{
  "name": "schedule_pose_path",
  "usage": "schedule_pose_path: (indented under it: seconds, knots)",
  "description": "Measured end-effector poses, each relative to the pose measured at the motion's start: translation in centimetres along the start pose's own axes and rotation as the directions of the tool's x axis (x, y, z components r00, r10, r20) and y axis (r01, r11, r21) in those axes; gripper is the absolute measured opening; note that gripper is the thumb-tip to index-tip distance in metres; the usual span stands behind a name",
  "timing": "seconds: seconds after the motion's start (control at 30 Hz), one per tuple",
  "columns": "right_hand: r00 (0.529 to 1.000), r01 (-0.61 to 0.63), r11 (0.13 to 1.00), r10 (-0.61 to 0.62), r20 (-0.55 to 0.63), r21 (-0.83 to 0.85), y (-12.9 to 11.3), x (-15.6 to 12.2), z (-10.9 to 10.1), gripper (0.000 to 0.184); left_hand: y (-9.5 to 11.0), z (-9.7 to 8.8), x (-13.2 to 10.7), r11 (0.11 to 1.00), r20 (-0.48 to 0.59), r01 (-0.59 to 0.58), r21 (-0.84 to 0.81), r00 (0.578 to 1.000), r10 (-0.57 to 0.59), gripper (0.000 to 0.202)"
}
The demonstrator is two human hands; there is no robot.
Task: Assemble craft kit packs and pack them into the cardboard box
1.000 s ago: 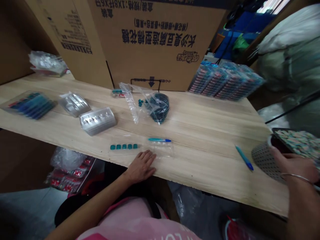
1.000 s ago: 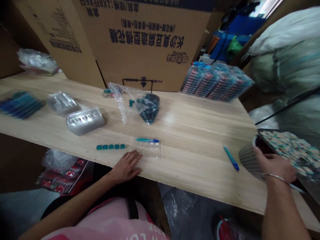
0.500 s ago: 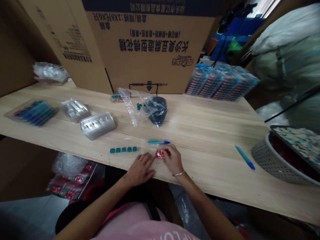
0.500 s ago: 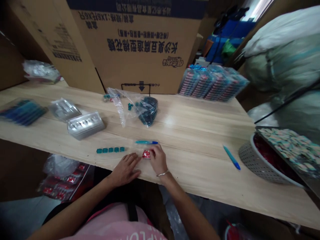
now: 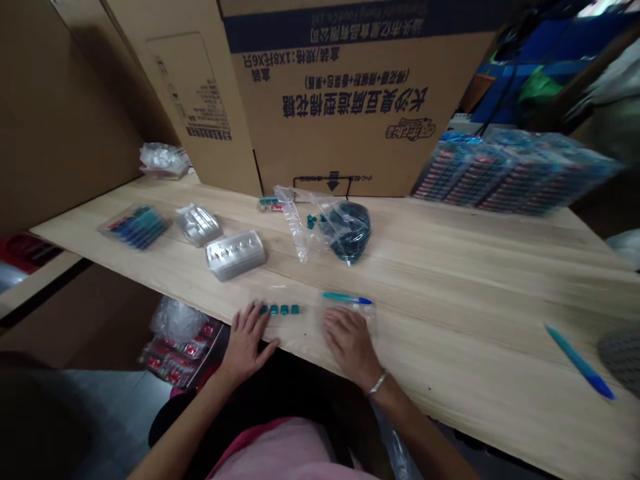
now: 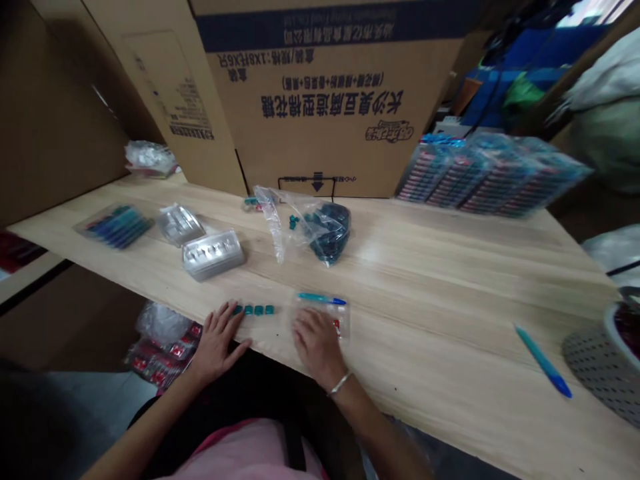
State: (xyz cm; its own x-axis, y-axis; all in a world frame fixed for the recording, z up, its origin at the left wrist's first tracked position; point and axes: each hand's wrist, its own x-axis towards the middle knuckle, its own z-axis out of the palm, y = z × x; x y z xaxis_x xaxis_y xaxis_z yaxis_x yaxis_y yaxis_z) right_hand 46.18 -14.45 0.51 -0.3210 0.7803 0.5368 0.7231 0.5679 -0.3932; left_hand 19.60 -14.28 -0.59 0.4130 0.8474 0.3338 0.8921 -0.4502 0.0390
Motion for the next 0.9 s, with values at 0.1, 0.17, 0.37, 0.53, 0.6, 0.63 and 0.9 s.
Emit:
schedule_pose_path:
  seconds: [0.1, 0.17, 0.37, 0.53, 0.6, 0.63, 0.9]
  knots:
    - [0.985, 0.065, 0.998, -0.06, 0.161, -0.02, -3.1, 1.0, 2.9, 0.025, -1.3, 0.3, -1.1, 0.999, -0.028, -0.033, 0.001, 0.999, 0.033, 0.059]
    - [0.971, 0.06, 0.997, -0.048, 0.235, -0.041, -4.3, 1.2, 4.1, 0.034, -1.4, 0.6, -1.3, 0.999, -0.066, -0.046, -0.009, 0.997, 0.045, 0.059]
    - [0.987, -0.043, 0.982, 0.07, 0.142, -0.182, -1.7, -0.8, 1.6, 0.031, -1.5, 0.9, -0.7, 0.996, -0.144, -0.056, -0.065, 0.988, 0.046, 0.058]
    - [0.964, -0.108, 0.92, 0.19, 0.188, -0.377, 2.2, -2.8, -1.1, 0.044, -1.0, 1.0, -0.2, 0.988, -0.146, -0.045, -0.149, 0.989, 0.023, 0.06]
    - [0.965, -0.073, 0.918, 0.163, 0.205, -0.389, 2.7, -3.0, -1.1, 0.045, -0.6, 0.9, -0.3, 0.984, -0.165, -0.034, -0.177, 0.986, 0.005, 0.065]
    - [0.969, -0.063, 0.918, 0.15, 0.195, -0.392, 2.7, -3.1, -1.0, 0.045, -0.4, 0.8, -0.4, 0.982, -0.186, -0.021, -0.186, 0.982, -0.014, 0.068]
    - [0.986, -0.165, 0.948, 0.154, -0.061, -0.271, 3.4, -3.5, -0.8, 0.037, -2.2, 0.0, -2.5, 0.98, -0.319, 0.117, -0.161, 0.934, -0.164, 0.085]
